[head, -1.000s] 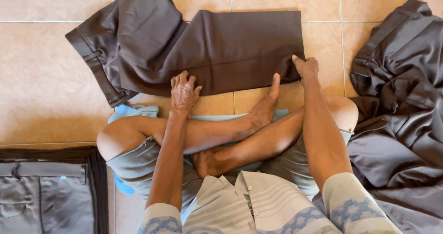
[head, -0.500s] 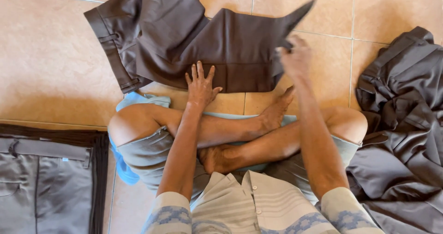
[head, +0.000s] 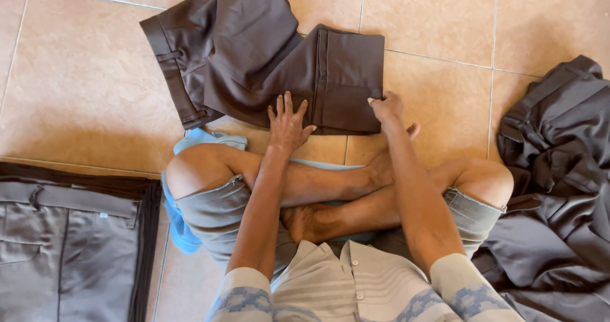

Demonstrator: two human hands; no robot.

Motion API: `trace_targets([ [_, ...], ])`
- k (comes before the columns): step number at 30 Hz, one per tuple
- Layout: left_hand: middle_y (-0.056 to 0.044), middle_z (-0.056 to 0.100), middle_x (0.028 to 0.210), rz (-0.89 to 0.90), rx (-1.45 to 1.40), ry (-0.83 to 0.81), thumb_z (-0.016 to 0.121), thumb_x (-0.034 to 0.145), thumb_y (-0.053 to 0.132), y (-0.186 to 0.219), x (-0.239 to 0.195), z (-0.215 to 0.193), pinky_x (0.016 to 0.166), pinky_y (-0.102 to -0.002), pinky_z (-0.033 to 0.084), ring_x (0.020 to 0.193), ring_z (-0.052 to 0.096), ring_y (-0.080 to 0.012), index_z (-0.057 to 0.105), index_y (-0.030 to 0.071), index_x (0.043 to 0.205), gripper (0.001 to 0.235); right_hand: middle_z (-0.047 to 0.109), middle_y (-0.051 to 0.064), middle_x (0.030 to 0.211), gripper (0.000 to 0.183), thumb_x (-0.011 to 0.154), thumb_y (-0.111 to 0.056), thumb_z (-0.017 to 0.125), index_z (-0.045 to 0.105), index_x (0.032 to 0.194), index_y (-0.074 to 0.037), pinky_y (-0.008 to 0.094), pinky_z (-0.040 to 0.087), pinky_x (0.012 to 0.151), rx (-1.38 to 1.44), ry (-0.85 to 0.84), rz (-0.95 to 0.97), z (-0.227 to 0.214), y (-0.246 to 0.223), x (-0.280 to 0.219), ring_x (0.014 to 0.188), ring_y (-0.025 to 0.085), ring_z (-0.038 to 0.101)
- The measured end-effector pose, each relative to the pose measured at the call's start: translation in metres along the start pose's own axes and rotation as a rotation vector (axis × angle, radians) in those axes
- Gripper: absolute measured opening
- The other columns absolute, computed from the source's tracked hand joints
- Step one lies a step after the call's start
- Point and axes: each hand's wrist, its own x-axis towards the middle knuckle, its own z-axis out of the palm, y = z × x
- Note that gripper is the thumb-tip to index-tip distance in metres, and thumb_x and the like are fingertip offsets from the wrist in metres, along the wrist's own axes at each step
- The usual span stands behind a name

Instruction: The person sits cross-legged on a tiled floor and folds a pair of brown trousers by hand. They smooth the fabric, fold the legs together, and fold the garment into a compact rectangle, repeating the process for a second pair.

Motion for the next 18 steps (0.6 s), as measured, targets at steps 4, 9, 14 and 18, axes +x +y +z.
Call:
trace_targets([
  [4, -0.022, 0.049, 0.145, 0.156, -0.249, 0.292, 0.071, 0.088, 0.052, 0.0, 0.008, 0.012, 0.1, -0.054, 0.047, 0.129, 0.053, -0.0386, 0.067, 0.015, 0.126, 0.054, 0.074, 0.019, 0.087, 0.03, 0.072, -0.026, 0.08, 0.078, 0.098, -0.009, 0.049, 0.056, 0.078, 0.08, 0.204, -0.041, -0.045, 0.017, 0.015, 0.095, 0.04, 0.073],
  [9, -0.008, 0.062, 0.12, 0.367, -0.224, 0.635, 0.052, 0.098, 0.056, 0.013, -0.001, -0.046, 0.081, -0.038, 0.048, 0.101, 0.063, -0.025, 0.068, 0.017, 0.096, 0.042, 0.07, 0.02, 0.11, 0.035, 0.084, -0.013, 0.074, 0.064, 0.116, -0.008, 0.056, 0.055, 0.086, -0.154, 0.489, 0.125, -0.15, 0.07, 0.025, 0.107, 0.043, 0.069],
  [14, -0.013, 0.06, 0.128, 0.159, -0.099, 0.793, 0.064, 0.098, 0.033, 0.011, 0.011, -0.062, 0.087, -0.045, 0.047, 0.111, 0.061, -0.0348, 0.067, 0.013, 0.105, 0.021, 0.049, 0.029, 0.144, 0.058, 0.102, -0.033, 0.073, 0.049, 0.144, -0.003, 0.064, 0.036, 0.109, -0.321, 0.269, 0.097, -0.165, 0.087, 0.035, 0.134, 0.051, 0.046],
  [18, -0.015, 0.058, 0.136, 0.083, -0.035, 0.762, 0.053, 0.103, 0.03, -0.002, 0.014, -0.043, 0.094, -0.046, 0.045, 0.119, 0.059, -0.0346, 0.066, 0.01, 0.113, 0.025, 0.066, 0.021, 0.124, 0.051, 0.094, -0.04, 0.076, 0.066, 0.136, -0.013, 0.058, 0.054, 0.093, -0.322, 0.141, -0.157, -0.122, 0.089, 0.034, 0.115, 0.046, 0.065],
])
